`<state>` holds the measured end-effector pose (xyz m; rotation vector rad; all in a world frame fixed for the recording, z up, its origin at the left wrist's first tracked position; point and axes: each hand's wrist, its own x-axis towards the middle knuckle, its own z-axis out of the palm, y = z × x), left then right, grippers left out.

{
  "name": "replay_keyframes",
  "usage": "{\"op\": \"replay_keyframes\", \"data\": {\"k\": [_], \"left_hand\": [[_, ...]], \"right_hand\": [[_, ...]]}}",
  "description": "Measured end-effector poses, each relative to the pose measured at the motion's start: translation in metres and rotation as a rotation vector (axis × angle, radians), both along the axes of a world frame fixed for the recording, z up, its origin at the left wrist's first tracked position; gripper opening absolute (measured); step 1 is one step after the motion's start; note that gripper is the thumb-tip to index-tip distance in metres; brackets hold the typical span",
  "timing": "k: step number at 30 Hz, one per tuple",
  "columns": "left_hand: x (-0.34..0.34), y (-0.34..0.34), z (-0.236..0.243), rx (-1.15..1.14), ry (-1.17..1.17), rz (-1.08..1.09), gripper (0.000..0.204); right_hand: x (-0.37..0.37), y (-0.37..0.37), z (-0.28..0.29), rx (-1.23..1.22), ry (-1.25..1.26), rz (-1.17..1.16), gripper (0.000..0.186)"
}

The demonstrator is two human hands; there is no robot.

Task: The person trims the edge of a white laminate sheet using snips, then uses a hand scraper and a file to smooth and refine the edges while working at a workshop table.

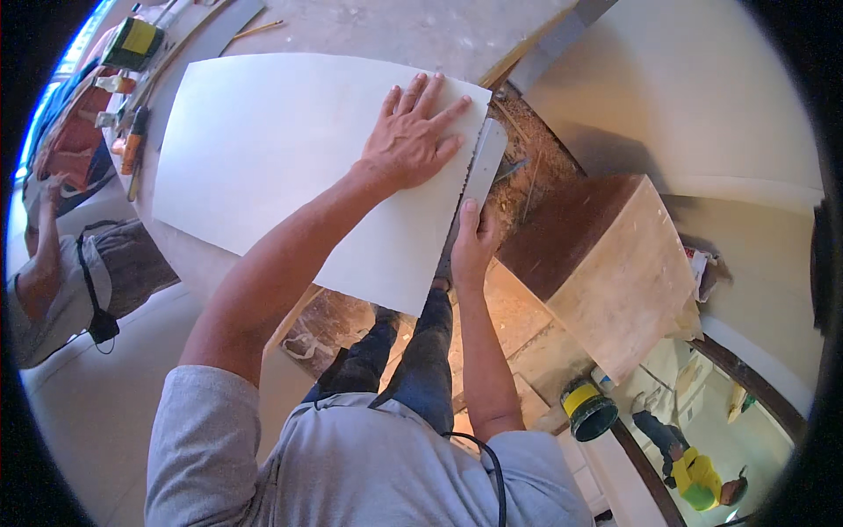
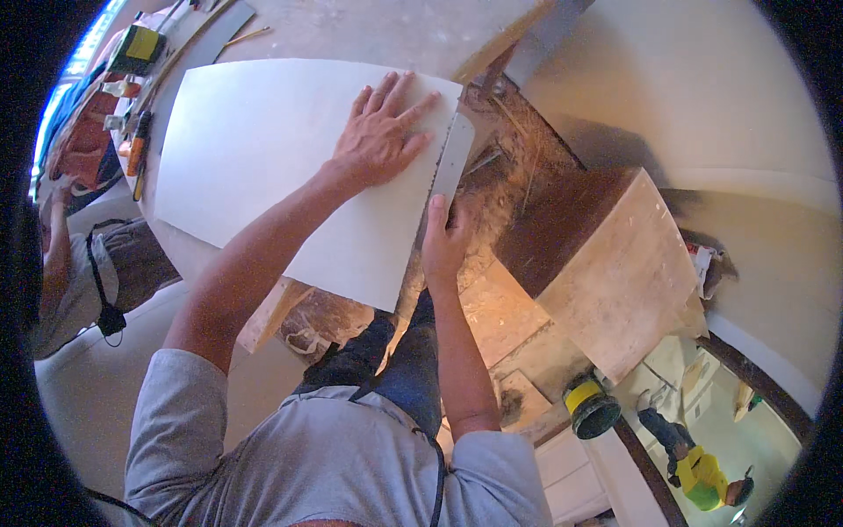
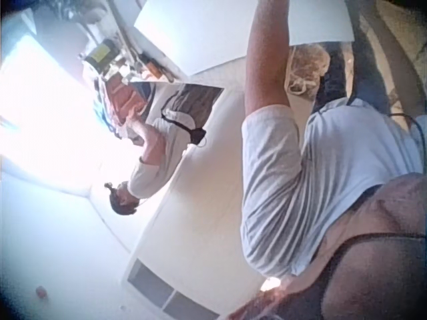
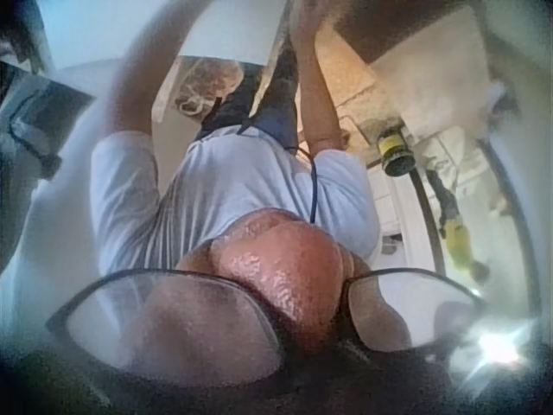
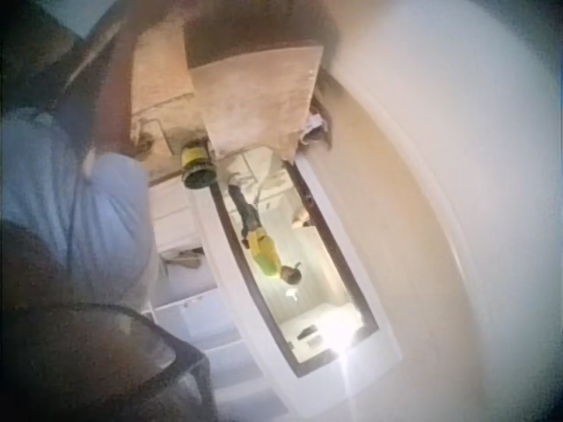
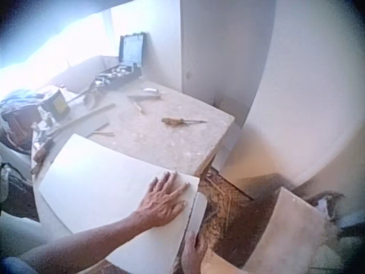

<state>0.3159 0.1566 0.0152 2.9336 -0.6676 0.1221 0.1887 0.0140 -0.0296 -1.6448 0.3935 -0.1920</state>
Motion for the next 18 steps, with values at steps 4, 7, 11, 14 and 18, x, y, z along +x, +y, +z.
{"op": "replay_keyframes", "data": {"k": [4,7,11,14,18], "left_hand": [[-0.002,0.000,0.000,-0.023,-0.032,-0.006,0.063],[-0.001,0.000,0.000,-0.019,-0.022,-0.005,0.063],[-0.001,-0.001,0.000,-0.012,-0.014,0.004,0.062],[-0.001,0.000,0.001,-0.037,-0.027,-0.005,0.063],[0.000,-0.001,0.002,-0.021,-0.002,-0.004,0.063]], "right_hand": [[0.070,-0.012,0.010,0.048,-0.010,-0.041,0.050],[0.140,-0.023,0.011,0.023,-0.116,-0.088,0.053],[0.093,-0.019,0.002,0.026,-0.033,-0.014,0.054],[0.000,-0.003,0.005,-0.085,0.057,-0.003,0.050],[-0.011,0.005,0.013,0.110,0.073,-0.044,0.047]]}}
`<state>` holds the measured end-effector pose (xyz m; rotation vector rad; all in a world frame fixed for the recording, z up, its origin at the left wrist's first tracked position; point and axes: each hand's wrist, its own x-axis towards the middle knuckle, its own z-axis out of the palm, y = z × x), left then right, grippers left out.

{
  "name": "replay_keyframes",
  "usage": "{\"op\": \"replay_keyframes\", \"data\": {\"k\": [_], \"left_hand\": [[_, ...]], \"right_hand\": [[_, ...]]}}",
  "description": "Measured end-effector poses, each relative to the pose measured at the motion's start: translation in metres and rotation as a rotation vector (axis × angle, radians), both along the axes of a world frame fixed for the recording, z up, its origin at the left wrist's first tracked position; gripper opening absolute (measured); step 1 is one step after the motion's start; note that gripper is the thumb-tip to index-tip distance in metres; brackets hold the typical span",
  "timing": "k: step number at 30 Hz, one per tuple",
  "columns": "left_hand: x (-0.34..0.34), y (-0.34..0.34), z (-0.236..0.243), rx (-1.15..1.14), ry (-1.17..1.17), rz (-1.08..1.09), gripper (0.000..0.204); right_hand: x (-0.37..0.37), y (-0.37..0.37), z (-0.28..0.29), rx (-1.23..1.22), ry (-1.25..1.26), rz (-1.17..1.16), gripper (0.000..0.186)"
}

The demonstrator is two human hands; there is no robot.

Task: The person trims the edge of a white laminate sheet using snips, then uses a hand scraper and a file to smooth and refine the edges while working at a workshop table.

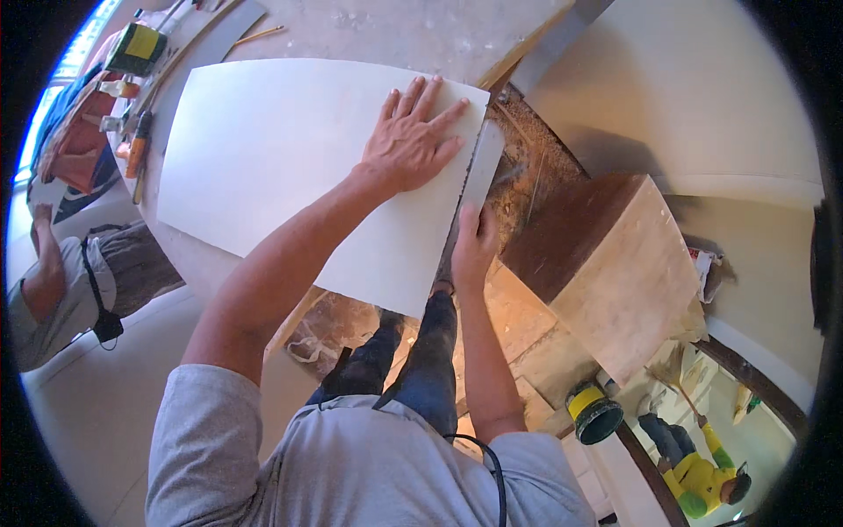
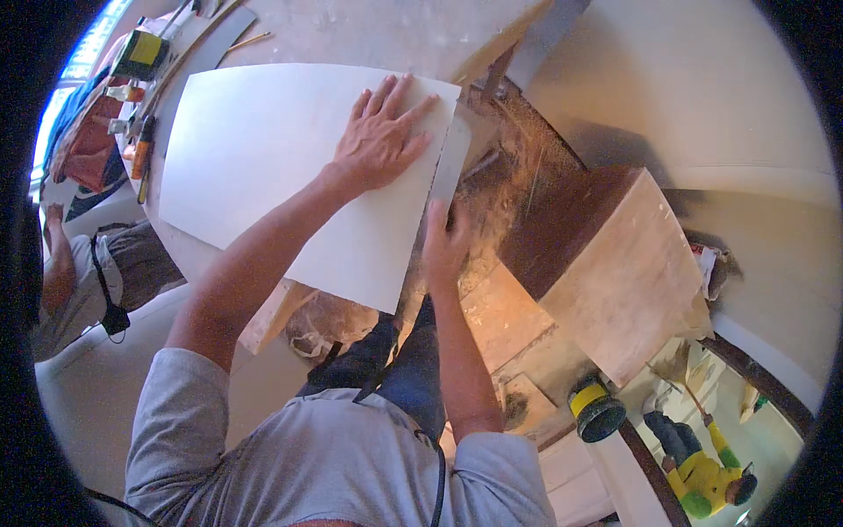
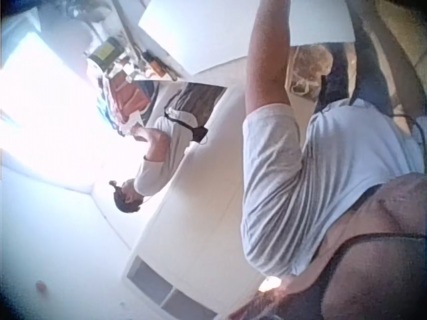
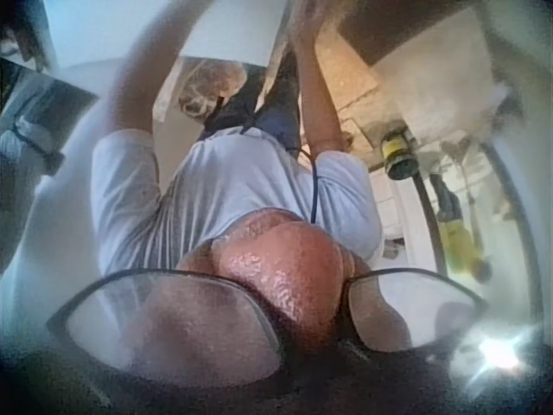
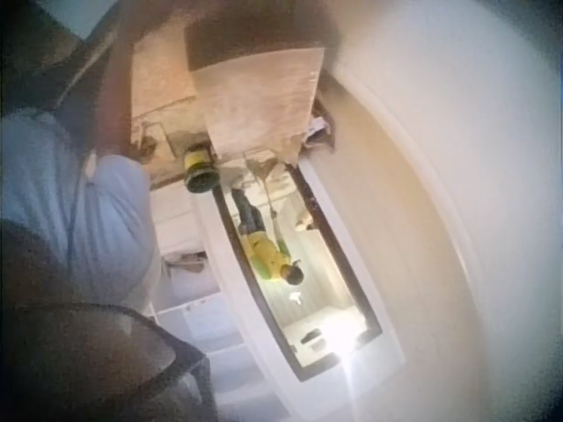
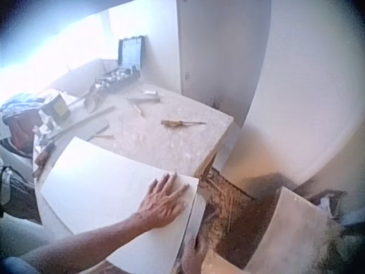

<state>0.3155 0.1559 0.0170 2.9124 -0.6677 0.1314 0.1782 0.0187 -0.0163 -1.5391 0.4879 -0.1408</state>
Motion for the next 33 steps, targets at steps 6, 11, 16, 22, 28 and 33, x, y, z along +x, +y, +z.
{"op": "replay_keyframes", "data": {"k": [6,11,16,22,28,33], "left_hand": [[-0.001,0.000,0.001,-0.006,0.003,-0.007,0.063],[-0.003,0.001,-0.001,-0.004,-0.001,0.002,0.063],[-0.001,-0.001,-0.001,-0.017,-0.051,-0.005,0.063],[-0.003,-0.001,0.002,-0.033,-0.019,-0.005,0.063],[-0.001,0.000,0.001,-0.043,-0.019,-0.007,0.061],[-0.001,-0.001,-0.001,-0.015,-0.023,0.007,0.061]], "right_hand": [[0.166,-0.032,-0.003,-0.111,-0.234,-0.002,0.053],[0.110,-0.021,-0.005,-0.058,-0.162,-0.017,0.046],[-0.028,0.002,-0.005,-0.016,-0.029,0.020,0.041],[0.062,-0.013,-0.009,-0.081,-0.097,-0.026,0.045],[0.179,-0.034,0.001,-0.056,-0.168,0.011,0.047],[0.073,-0.017,-0.010,-0.015,-0.146,0.025,0.045]]}}
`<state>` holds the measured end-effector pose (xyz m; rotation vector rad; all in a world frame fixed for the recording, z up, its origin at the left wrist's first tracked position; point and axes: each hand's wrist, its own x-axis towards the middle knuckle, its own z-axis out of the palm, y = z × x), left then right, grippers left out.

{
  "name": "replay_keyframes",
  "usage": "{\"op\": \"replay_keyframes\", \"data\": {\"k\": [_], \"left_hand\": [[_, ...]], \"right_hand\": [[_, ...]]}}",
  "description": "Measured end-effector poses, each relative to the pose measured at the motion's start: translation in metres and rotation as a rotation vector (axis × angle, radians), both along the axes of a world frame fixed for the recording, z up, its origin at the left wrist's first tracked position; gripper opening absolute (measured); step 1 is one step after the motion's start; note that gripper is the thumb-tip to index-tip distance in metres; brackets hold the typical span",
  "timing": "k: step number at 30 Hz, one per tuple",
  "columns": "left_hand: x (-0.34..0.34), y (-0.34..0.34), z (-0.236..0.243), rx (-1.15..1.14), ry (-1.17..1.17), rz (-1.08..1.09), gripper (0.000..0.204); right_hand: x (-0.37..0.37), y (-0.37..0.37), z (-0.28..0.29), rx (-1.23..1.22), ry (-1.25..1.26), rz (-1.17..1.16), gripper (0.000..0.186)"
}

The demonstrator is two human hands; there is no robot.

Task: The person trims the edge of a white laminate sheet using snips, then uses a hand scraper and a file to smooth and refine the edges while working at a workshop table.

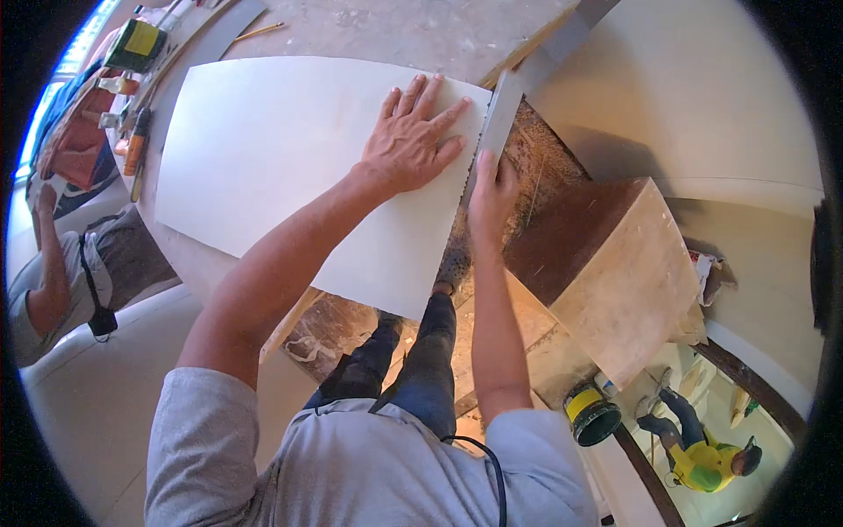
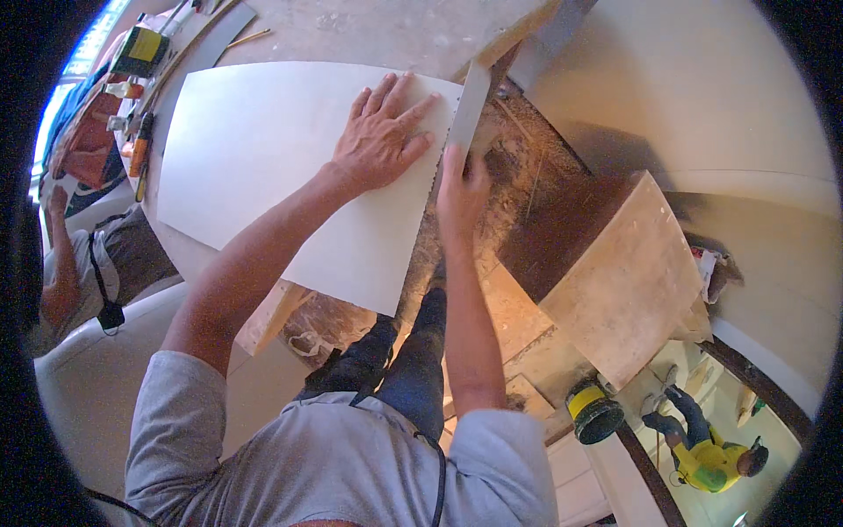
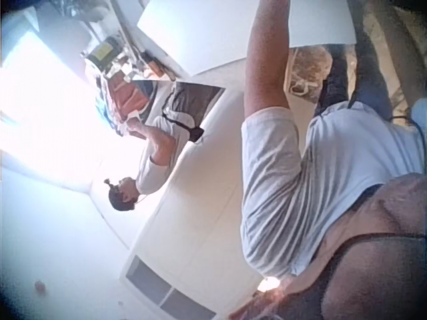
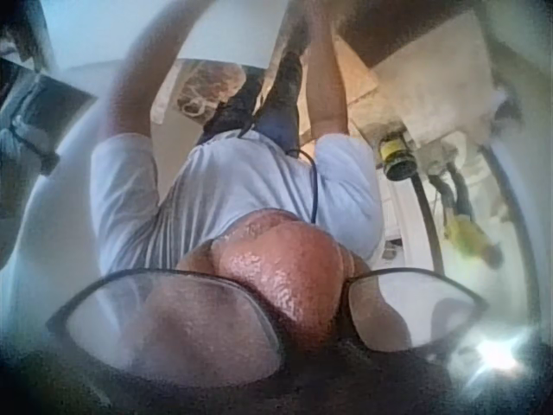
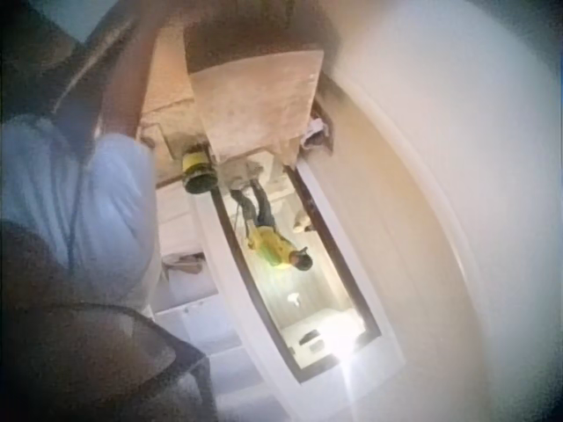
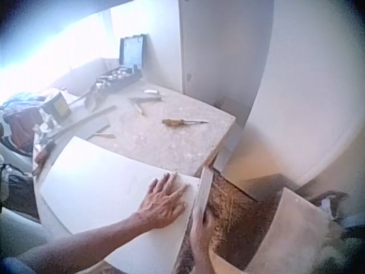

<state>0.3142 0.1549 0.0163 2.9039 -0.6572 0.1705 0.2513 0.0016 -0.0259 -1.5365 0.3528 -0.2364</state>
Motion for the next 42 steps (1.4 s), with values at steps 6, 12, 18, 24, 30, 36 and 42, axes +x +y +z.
{"op": "replay_keyframes", "data": {"k": [6,12,18,24,30,36,42], "left_hand": [[0.000,0.000,0.004,0.016,0.035,0.003,0.060],[0.000,-0.001,0.006,0.011,0.055,0.008,0.061],[0.001,0.001,0.004,-0.015,0.028,-0.003,0.061],[0.000,-0.001,0.005,-0.023,0.036,-0.007,0.061],[0.000,0.001,0.007,-0.001,0.053,-0.009,0.062],[0.001,0.000,0.004,0.000,0.052,-0.005,0.062],[0.001,0.000,0.003,-0.004,0.037,-0.013,0.063]], "right_hand": [[-0.079,0.016,-0.002,0.089,0.021,-0.053,0.045],[0.080,-0.015,0.004,-0.138,-0.015,-0.052,0.055],[0.085,-0.016,-0.002,-0.070,-0.015,0.008,0.055],[-0.052,0.006,-0.010,-0.057,0.085,-0.023,0.048],[0.042,-0.010,0.004,-0.117,-0.001,-0.020,0.046],[0.103,-0.016,0.005,-0.008,-0.047,0.017,0.048],[-0.033,0.003,0.004,-0.078,0.140,0.011,0.044]]}}
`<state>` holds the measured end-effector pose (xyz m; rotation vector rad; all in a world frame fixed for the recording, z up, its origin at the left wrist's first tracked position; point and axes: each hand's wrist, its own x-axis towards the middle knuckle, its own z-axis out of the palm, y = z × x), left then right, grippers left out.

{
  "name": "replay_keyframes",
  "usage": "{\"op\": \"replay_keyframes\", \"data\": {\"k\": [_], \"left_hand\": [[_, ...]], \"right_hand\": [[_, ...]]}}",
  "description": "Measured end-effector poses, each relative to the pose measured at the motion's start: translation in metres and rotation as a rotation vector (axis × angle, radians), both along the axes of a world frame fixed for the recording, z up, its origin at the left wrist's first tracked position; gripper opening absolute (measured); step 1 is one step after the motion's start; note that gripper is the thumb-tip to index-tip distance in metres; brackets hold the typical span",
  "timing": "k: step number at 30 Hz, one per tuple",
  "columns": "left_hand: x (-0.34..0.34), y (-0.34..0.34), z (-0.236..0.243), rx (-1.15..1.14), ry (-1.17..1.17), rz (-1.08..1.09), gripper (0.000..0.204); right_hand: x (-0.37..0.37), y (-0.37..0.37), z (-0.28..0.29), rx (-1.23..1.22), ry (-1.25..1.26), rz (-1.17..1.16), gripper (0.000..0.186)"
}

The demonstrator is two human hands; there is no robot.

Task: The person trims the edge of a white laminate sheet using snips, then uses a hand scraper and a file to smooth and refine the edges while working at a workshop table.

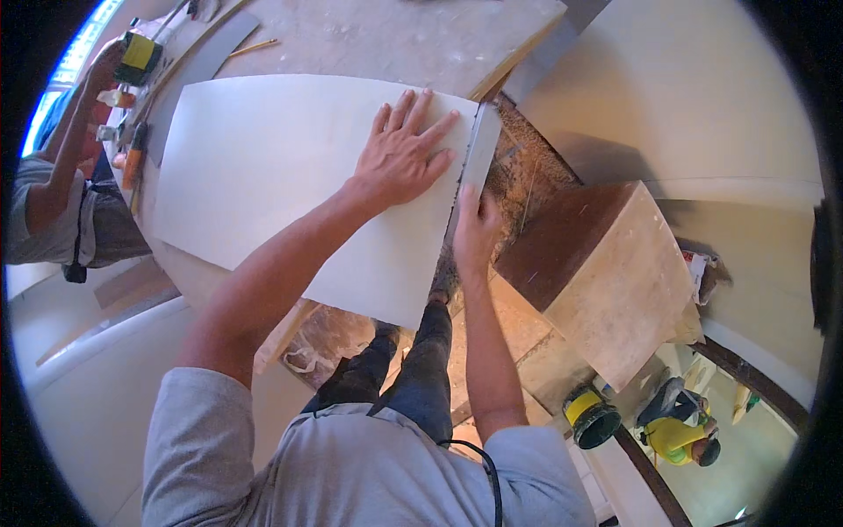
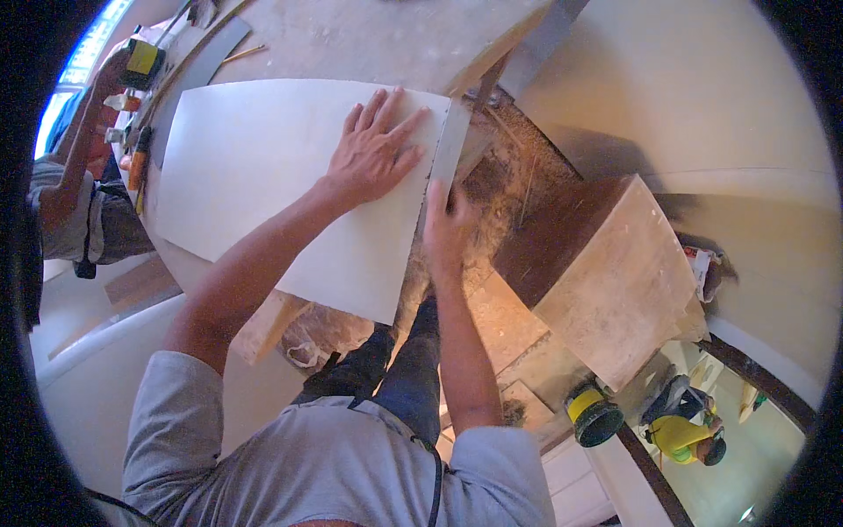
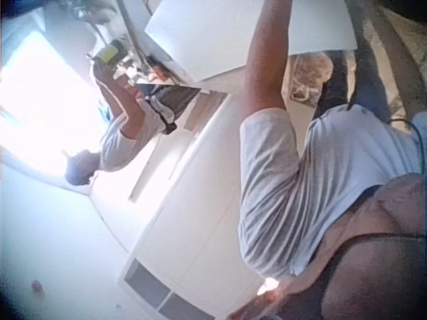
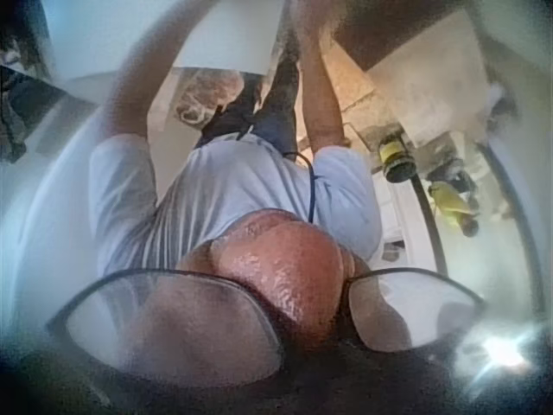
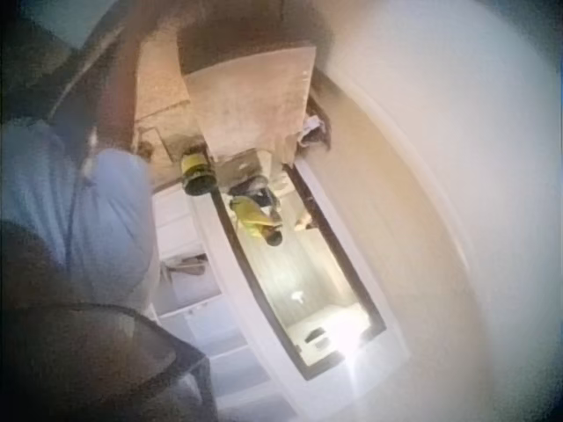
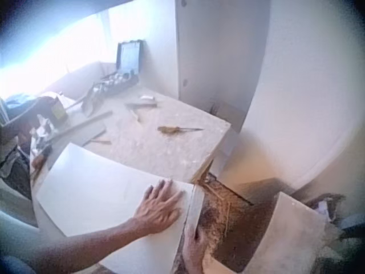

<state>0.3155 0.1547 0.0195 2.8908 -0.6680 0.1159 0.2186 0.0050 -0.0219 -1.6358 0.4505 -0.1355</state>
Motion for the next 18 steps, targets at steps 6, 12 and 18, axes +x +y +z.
{"op": "replay_keyframes", "data": {"k": [6,12,18], "left_hand": [[0.000,0.000,0.004,0.017,0.023,-0.006,0.063],[0.000,-0.003,0.004,0.029,0.035,0.001,0.063],[0.001,-0.002,0.002,0.015,0.014,-0.002,0.062]], "right_hand": [[-0.010,0.004,-0.002,-0.009,0.031,-0.080,0.044],[0.147,-0.027,-0.020,-0.098,-0.226,-0.068,0.045],[0.085,-0.016,-0.015,-0.066,-0.149,-0.032,0.040]]}}
